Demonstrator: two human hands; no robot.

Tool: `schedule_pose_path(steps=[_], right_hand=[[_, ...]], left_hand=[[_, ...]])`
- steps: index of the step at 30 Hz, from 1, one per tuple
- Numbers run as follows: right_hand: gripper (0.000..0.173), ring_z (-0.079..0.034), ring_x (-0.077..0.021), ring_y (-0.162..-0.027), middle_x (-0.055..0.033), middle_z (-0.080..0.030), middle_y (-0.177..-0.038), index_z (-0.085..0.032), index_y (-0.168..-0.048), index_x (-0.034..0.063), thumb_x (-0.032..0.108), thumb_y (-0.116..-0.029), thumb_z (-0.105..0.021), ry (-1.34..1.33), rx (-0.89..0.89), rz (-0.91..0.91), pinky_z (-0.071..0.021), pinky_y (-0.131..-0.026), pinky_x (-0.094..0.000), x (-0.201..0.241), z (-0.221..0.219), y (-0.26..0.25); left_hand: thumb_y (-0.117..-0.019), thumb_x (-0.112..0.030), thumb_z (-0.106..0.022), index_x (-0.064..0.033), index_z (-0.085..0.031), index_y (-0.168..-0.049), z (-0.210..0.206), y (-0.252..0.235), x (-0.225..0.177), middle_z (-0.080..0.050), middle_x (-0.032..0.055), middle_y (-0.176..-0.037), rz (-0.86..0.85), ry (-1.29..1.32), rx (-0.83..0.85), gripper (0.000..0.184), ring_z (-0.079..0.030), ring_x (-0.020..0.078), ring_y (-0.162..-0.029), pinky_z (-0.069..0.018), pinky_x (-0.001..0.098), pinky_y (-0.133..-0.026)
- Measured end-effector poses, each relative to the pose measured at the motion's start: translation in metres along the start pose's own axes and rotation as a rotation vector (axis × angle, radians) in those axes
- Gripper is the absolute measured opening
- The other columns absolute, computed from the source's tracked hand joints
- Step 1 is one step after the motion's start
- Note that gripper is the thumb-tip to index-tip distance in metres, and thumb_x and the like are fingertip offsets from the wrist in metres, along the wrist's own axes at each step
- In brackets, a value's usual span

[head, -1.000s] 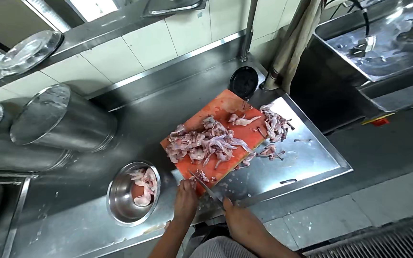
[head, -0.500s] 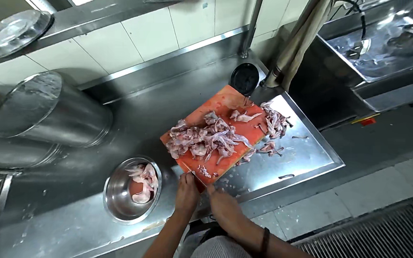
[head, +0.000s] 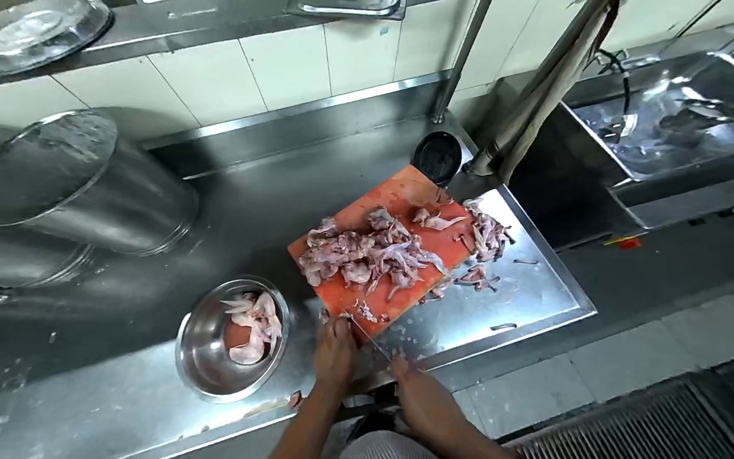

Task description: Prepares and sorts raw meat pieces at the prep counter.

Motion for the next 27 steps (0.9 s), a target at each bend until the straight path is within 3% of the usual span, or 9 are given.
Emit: schedule_pose_path(steps=[2,5,8,10,16,21,23,25,27], right_hand=[[0.043,-0.071,-0.0422,-0.099,-0.0208,-0.069,-0.111,-0.040,-0.146,0.0116,0.016,-0.1042,-0.044,0.022,0.032,-0.020,-0.0587,-0.079,-0.0585,-0.006,-0.003,0.009],[0.037,-0.072,-0.0416,-0.098,-0.0203,-0.070,-0.108,-0.046,-0.142,0.0099,0.018,-0.1065,-0.041,0.014,-0.067,0.060,-0.0585,-0.080,-0.0592,0.033,0.026,-0.015],[0.037,-0.071,-0.0410,-0.102,-0.0211,-0.070,-0.112,-0.047,-0.141,0.0086,0.017,-0.1053,-0.043,0.030,-0.111,0.106,-0.0581,-0.083,-0.0593,0.059,0.042,-0.035],[0.037,-0.070,-0.0393,-0.105,-0.0200,-0.068,-0.117,-0.048,-0.142,0.0092,0.019,-0.1065,-0.043,0.042,-0.117,0.107,-0.0583,-0.085,-0.0570,0.052,0.032,-0.038],[0.039,-0.072,-0.0391,-0.099,-0.0192,-0.069,-0.114,-0.045,-0.144,0.0111,0.020,-0.1066,-0.041,0.091,-0.117,0.055,-0.0595,-0.081,-0.0553,0.026,0.008,-0.027],[0.036,-0.072,-0.0381,-0.098,-0.0192,-0.066,-0.116,-0.046,-0.139,0.0096,0.026,-0.1089,-0.038,0.084,-0.105,0.068,-0.0593,-0.081,-0.0539,0.030,0.030,-0.003],[0.037,-0.073,-0.0334,-0.087,-0.0169,-0.067,-0.114,-0.051,-0.134,0.0075,0.033,-0.1099,-0.038,0.020,-0.303,0.152,-0.0608,-0.074,-0.0485,0.042,0.060,0.023],[0.034,-0.069,-0.0227,-0.062,-0.0121,-0.069,-0.092,-0.062,-0.114,0.0031,0.032,-0.1059,-0.047,-0.112,-0.752,0.387,-0.0598,-0.054,-0.0384,0.049,0.088,0.061],[0.032,-0.064,-0.0141,-0.061,-0.0093,-0.067,-0.086,-0.060,-0.105,0.0032,0.032,-0.1068,-0.046,-0.256,-1.090,0.635,-0.0571,-0.053,-0.0285,0.043,0.090,0.083]], left_hand=[[-0.0971,-0.012,-0.059,-0.0015,-0.071,-0.112,0.001,0.006,0.000,-0.072,0.0170,-0.112,0.028,0.017,-0.008,0.021,-0.072,0.0318,-0.106,-0.0601,0.0413,-0.091],[-0.0912,-0.007,-0.063,0.0010,-0.070,-0.111,0.005,0.010,-0.006,-0.072,0.0185,-0.111,-0.017,0.086,-0.038,0.022,-0.072,0.0322,-0.105,-0.0604,0.0419,-0.090],[-0.0952,-0.008,-0.062,0.0015,-0.068,-0.117,0.004,0.012,0.000,-0.070,0.0208,-0.117,0.018,0.192,0.001,0.024,-0.071,0.0330,-0.110,-0.0584,0.0430,-0.095],[-0.0937,-0.007,-0.062,0.0021,-0.066,-0.119,-0.001,0.019,0.003,-0.069,0.0225,-0.119,0.022,0.206,0.014,0.027,-0.070,0.0336,-0.112,-0.0579,0.0430,-0.096],[-0.0974,-0.009,-0.054,0.0039,-0.065,-0.117,-0.004,0.019,0.008,-0.066,0.0223,-0.116,0.058,0.332,-0.007,0.026,-0.068,0.0324,-0.110,-0.0578,0.0398,-0.096],[-0.0971,-0.007,-0.055,0.0068,-0.064,-0.118,-0.007,0.018,0.013,-0.065,0.0240,-0.121,0.087,0.392,0.041,0.026,-0.066,0.0340,-0.115,-0.0548,0.0393,-0.101],[-0.0966,-0.008,-0.054,0.0107,-0.059,-0.129,-0.009,0.017,0.013,-0.061,0.0277,-0.130,0.118,0.382,0.164,0.037,-0.062,0.0371,-0.123,-0.0510,0.0413,-0.106],[-0.0964,-0.009,-0.054,0.0114,-0.057,-0.131,-0.007,0.017,0.012,-0.060,0.0299,-0.132,0.125,0.389,0.182,0.040,-0.062,0.0387,-0.123,-0.0516,0.0429,-0.106],[-0.0979,-0.009,-0.053,0.0108,-0.058,-0.130,-0.006,0.016,0.012,-0.060,0.0295,-0.132,0.124,0.393,0.167,0.038,-0.062,0.0389,-0.123,-0.0524,0.0430,-0.105]])
Point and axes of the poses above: each hand's wrist, its own y-axis away from the middle knuckle, its own z-axis out of the back of the hand, x = y × z, the point moved 10 cm from there along -y, towards the middle knuckle
